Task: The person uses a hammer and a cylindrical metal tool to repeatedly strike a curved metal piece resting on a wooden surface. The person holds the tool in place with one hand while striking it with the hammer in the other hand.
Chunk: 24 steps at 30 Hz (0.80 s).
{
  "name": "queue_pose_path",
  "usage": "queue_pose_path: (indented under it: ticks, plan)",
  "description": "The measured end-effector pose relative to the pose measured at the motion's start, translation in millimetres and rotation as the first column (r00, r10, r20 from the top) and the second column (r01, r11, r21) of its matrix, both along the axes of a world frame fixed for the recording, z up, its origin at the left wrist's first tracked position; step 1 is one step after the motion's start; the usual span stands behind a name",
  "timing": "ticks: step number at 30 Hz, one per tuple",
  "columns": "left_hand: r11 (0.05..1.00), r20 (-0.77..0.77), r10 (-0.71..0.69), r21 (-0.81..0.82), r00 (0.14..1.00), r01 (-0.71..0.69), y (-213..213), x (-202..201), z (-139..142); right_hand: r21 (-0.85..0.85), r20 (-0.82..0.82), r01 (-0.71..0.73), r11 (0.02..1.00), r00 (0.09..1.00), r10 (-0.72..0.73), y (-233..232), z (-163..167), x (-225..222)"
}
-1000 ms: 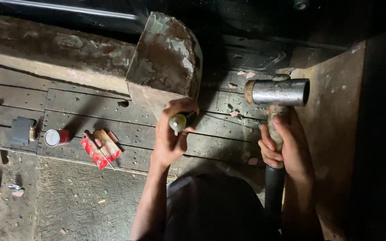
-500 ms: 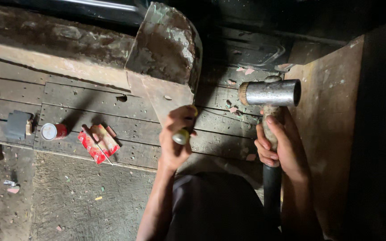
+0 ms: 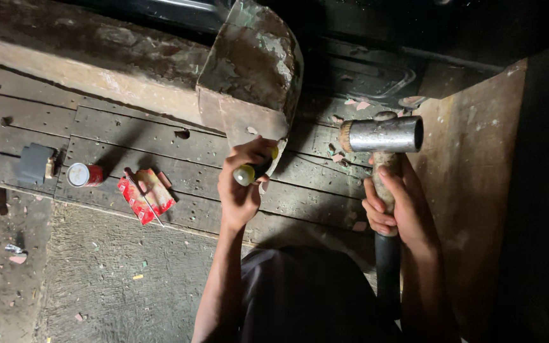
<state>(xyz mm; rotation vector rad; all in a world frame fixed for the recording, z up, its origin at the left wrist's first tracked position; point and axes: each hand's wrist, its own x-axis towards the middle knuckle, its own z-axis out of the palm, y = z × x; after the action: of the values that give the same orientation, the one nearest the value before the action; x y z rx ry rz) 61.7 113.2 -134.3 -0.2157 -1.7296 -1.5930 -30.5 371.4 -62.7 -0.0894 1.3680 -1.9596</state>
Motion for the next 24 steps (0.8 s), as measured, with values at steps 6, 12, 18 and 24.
queue_pose_path:
  ticks: [6, 12, 18, 24]
  plan:
    - [0.985, 0.083, -0.09, 0.156, 0.993, 0.076, -2.5, 3.3, 1.3, 0.075, -0.133, -0.048, 0.996, 0.989, 0.058, -4.7, -7.9, -4.3]
    - [0.995, -0.005, -0.083, 0.058, 0.997, 0.083, -5.2, -1.0, 3.3, 0.1, -0.034, -0.06, 0.993, 0.997, 0.064, -16.9, -17.2, -4.2]
    - [0.982, 0.092, -0.191, 0.023, 0.977, 0.19, -11.9, -1.4, 11.8, 0.122, -0.059, -0.049, 0.991, 0.997, 0.057, -21.6, -17.0, -3.5]
    - [0.968, 0.11, -0.241, -0.038, 0.964, 0.247, -16.2, -1.9, 17.0, 0.142, -0.075, -0.009, 0.99, 0.997, 0.019, -18.6, -12.4, -0.8]
